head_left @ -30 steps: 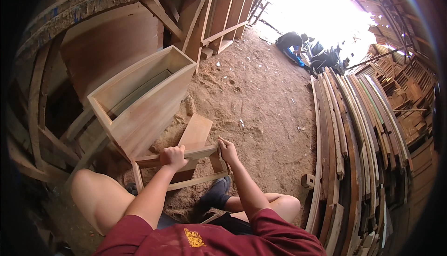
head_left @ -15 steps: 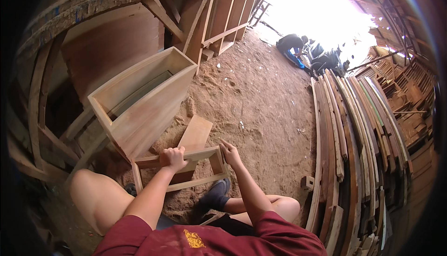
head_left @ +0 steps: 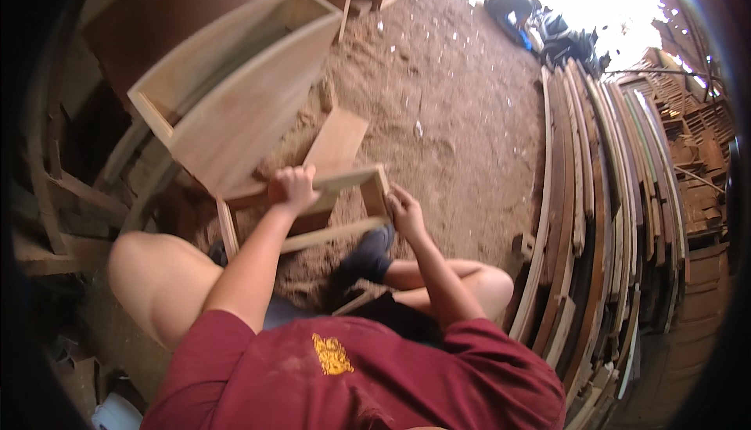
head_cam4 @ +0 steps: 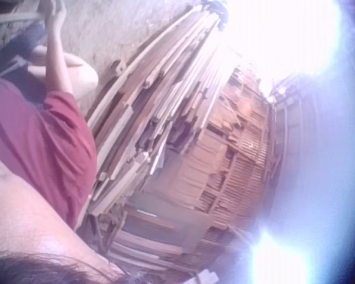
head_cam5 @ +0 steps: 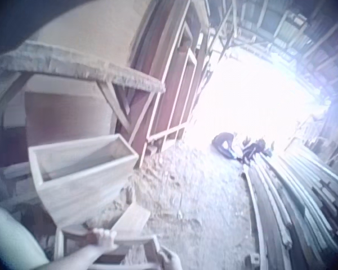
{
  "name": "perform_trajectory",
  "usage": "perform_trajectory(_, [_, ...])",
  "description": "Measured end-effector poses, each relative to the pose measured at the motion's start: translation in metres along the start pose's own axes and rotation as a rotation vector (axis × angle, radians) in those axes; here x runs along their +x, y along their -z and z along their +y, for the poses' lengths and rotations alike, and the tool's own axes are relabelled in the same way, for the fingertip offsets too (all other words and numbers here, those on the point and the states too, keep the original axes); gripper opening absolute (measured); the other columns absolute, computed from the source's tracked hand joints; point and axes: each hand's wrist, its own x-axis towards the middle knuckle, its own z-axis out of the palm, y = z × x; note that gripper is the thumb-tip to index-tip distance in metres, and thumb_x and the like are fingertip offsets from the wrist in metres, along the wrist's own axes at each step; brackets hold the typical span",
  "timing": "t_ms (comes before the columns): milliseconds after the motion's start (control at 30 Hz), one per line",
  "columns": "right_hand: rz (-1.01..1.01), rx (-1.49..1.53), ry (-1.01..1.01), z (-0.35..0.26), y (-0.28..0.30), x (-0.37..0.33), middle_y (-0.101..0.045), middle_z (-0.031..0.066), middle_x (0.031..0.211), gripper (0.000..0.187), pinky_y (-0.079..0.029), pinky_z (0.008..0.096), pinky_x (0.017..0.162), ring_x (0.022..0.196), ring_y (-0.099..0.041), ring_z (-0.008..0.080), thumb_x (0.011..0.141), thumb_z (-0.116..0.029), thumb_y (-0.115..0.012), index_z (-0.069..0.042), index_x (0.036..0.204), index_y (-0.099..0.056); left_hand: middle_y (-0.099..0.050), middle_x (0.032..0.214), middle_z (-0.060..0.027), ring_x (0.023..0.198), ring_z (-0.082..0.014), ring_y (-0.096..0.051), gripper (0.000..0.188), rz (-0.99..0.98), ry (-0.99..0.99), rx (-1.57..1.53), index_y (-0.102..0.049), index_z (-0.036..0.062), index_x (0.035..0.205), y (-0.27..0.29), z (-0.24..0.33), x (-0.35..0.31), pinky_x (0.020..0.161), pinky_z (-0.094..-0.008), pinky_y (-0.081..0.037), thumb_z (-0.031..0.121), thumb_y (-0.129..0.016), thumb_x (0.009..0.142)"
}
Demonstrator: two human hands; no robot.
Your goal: The person assembles a small wooden box by hand, fitting side panels into grooves and tapping them into place. They then stand, move the box, and handle a container of wood shavings before returning to the box.
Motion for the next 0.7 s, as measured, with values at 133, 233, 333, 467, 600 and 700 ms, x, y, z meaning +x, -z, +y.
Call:
perform_trajectory(133, [0.015,-0.058,0.029,0.004,-0.005,0.008,-0.069,0.0169,0.117,0.042,-0.049,0.0303,0.09,0.104,-0.065,0.018,0.097,-0.016,-0.059,-0.002,0.136,-0.056,-0.07,0.074,-0.0067,0.072,-0.0244,-0.071,0.045,-0.03,0.035,-0.002,-0.065,0.015,0.085,0.007,-0.002,0.006,0.067,-0.0389,-0.056,0.055,-0.08,0.069])
perform_trajectory(233, [0.041,-0.19,0.106,-0.005,-0.013,0.028,-0.066,0.0195,0.124,0.04,-0.046,0.0335,0.099,0.115,-0.062,0.024,0.099,-0.018,-0.056,0.0,0.134,-0.056,-0.069,0.071,-0.0058,0.069,-0.024,-0.071,0.046,-0.042,0.017,-0.002,-0.065,0.0149,0.083,0.009,0.003,0.0,0.065,-0.0385,-0.056,0.056,-0.08,0.069])
perform_trajectory(333, [0.078,-0.251,0.12,-0.03,-0.027,0.06,-0.064,0.0207,0.128,0.038,-0.044,0.0341,0.102,0.12,-0.06,0.0276,0.1,-0.018,-0.053,-0.002,0.134,-0.057,-0.069,0.07,-0.0058,0.068,-0.0239,-0.071,0.047,-0.012,0.009,-0.02,-0.065,0.0149,0.082,0.005,0.004,0.001,0.065,-0.0386,-0.056,0.057,-0.08,0.068])
perform_trajectory(467, [0.026,-0.219,0.141,-0.042,-0.031,0.066,-0.062,0.0211,0.129,0.036,-0.043,0.0344,0.103,0.123,-0.058,0.0296,0.102,-0.018,-0.049,-0.008,0.136,-0.057,-0.069,0.069,-0.0062,0.067,-0.024,-0.071,0.047,0.039,-0.012,-0.037,-0.064,0.0151,0.08,-0.006,-0.002,0.002,0.063,-0.0381,-0.056,0.057,-0.08,0.068])
perform_trajectory(600, [-0.035,-0.26,0.052,-0.038,-0.018,0.032,-0.06,0.0227,0.133,0.04,-0.042,0.034,0.104,0.126,-0.057,0.029,0.103,-0.018,-0.047,-0.009,0.142,-0.052,-0.07,0.071,-0.0057,0.068,-0.0235,-0.071,0.045,-0.004,0.007,-0.037,-0.065,0.0151,0.082,-0.001,-0.001,0.0,0.063,-0.0382,-0.056,0.056,-0.08,0.069])
perform_trajectory(700, [-0.023,-0.33,-0.002,-0.02,-0.003,0.001,-0.059,0.024,0.134,0.045,-0.043,0.0343,0.103,0.126,-0.056,0.0303,0.103,-0.021,-0.047,-0.01,0.146,-0.046,-0.07,0.075,-0.0041,0.073,-0.0222,-0.071,0.047,-0.07,0.037,-0.027,-0.067,0.0146,0.087,0.0,0.002,0.0,0.068,-0.0385,-0.056,0.056,-0.079,0.069])
